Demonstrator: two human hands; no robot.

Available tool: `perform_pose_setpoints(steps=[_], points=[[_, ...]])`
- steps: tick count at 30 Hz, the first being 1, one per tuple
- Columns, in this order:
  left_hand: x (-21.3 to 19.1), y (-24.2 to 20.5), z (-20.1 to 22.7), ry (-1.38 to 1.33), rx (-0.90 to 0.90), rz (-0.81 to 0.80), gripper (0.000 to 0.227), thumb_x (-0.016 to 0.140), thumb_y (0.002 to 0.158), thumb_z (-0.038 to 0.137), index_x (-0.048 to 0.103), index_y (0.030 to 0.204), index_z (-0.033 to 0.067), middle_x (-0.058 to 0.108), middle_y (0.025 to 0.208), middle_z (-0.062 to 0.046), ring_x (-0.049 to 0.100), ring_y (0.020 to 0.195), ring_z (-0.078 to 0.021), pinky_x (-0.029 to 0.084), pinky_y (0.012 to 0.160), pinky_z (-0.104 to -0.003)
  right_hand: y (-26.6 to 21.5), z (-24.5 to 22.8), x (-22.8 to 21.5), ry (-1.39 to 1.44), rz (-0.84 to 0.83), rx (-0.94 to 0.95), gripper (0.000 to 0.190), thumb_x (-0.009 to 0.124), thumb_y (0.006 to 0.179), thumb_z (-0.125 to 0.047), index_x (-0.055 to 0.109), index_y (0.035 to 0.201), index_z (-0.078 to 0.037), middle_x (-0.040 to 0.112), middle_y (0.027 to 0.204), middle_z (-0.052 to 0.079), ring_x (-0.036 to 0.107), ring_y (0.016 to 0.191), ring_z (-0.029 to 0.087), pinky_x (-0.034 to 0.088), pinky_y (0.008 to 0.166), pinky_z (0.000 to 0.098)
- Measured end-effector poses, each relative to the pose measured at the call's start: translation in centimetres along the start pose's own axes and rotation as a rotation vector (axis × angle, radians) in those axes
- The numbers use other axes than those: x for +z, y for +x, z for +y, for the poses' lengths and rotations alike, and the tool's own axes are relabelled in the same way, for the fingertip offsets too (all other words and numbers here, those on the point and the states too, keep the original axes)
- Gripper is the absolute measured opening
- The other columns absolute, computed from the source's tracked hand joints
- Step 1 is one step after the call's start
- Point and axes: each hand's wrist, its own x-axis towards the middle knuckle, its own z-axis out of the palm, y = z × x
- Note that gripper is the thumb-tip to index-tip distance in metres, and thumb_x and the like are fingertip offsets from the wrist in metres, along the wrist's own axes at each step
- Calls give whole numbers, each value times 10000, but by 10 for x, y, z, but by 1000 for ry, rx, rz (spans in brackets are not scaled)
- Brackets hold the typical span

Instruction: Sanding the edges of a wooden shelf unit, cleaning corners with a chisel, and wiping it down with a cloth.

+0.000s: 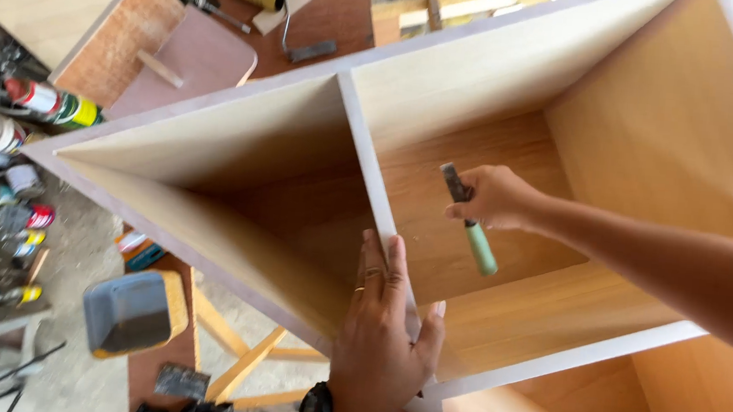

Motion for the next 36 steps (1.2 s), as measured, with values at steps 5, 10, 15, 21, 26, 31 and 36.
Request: perform_pose_setpoints(steps=[5, 10, 15, 21, 26, 31, 36], points=[[-1, 4, -3, -146, 154, 119, 693, 700, 999, 289, 508, 1571, -51, 359, 1697, -393, 397, 1582, -547, 368, 1270, -562, -87, -32, -19, 126, 170, -212, 484, 880, 929, -362, 531, 685, -131, 677, 633, -37, 562, 619, 96, 447, 619, 308], [-8, 12, 17, -12, 278, 268, 625, 684, 1004, 292, 569, 1504, -67, 707, 1442, -276, 587, 1486, -463, 488, 1143, -539, -142, -47, -22, 360, 201, -440, 513, 917, 954, -240, 512, 662, -123, 595, 558, -53, 481, 532, 51, 391, 494, 272], [1, 15, 16, -49, 256, 128, 795, 755, 963, 385, 467, 1546, -73, 862, 1097, -153, 808, 1035, -326, 498, 1100, -477, -154, -53, -16, 600, 14, -660, 261, 843, 930, -278, 740, 830, -59, 858, 794, 42, 801, 695, 84, 621, 553, 240], [-16, 6, 23, -372, 163, 171, 342, 652, 1015, 149, 730, 1331, 42, 748, 841, 3, 612, 632, -92, 511, 575, -253, -138, -48, -12, 742, -418, -715, 258, 806, 972, -341, 802, 982, -84, 823, 880, 43, 764, 801, 114, 603, 693, 242], [-29, -10, -16, -328, -140, 230, 323, 613, 967, 250, 838, 1178, 155, 826, 698, -17, 665, 523, -108, 550, 560, -261, -65, -36, -39, 315, -516, -533, 573, 675, 917, -603, 793, 1135, -86, 850, 1112, 82, 810, 992, 191, 624, 857, 322], [-35, -9, -49, -368, -221, 194, 284, 597, 966, 225, 840, 1082, 135, 856, 695, -25, 544, 459, -91, 470, 495, -267, 41, -5, 2, -185, -291, -277, 357, 791, 940, -448, 816, 1234, -247, 838, 1219, -72, 771, 1027, 134, 556, 926, 321], [-33, -4, -39, -268, -231, 249, 242, 588, 986, 222, 810, 1019, 128, 816, 637, -27, 447, 385, -70, 404, 429, -255, 122, 37, 66, -568, -205, -413, 536, 757, 989, -385, 620, 1501, -303, 686, 1447, 1, 650, 1300, 291, 553, 965, 507]])
